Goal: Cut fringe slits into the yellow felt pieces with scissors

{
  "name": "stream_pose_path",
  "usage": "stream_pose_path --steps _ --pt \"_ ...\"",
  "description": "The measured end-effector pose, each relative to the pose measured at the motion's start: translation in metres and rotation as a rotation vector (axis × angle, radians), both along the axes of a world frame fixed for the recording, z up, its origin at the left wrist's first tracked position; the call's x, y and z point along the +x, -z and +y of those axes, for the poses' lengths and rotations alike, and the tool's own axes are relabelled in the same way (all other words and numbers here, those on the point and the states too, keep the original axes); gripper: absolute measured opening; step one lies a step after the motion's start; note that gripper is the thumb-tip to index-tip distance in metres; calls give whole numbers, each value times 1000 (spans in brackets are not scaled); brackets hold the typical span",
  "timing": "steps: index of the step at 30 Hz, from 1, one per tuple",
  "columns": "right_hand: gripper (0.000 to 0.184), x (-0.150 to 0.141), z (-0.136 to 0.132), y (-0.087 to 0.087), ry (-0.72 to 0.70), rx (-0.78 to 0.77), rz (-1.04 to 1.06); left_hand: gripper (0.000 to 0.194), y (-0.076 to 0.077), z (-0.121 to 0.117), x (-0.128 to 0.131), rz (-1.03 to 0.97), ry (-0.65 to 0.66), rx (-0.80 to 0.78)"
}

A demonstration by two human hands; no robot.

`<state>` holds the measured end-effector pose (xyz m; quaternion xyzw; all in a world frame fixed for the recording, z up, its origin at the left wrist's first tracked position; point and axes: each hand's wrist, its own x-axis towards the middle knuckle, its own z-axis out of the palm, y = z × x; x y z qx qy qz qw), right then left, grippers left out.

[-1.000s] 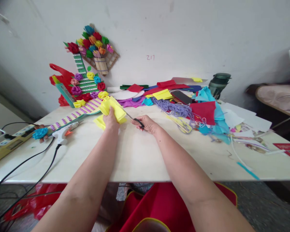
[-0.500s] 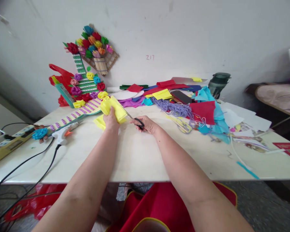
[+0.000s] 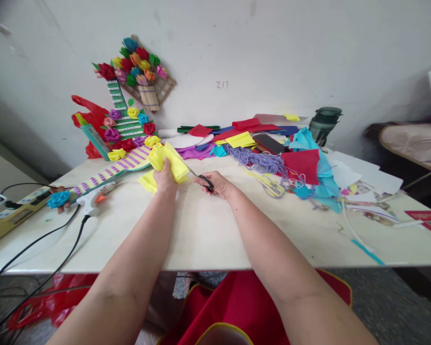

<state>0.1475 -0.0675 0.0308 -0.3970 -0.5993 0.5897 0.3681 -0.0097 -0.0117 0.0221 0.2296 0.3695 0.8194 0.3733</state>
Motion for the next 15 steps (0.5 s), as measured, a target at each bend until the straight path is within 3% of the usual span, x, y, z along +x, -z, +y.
stream_pose_path --steps 15 --pt "35 -1 -1 -1 4 18 0 35 -2 -1 0 16 -14 -31"
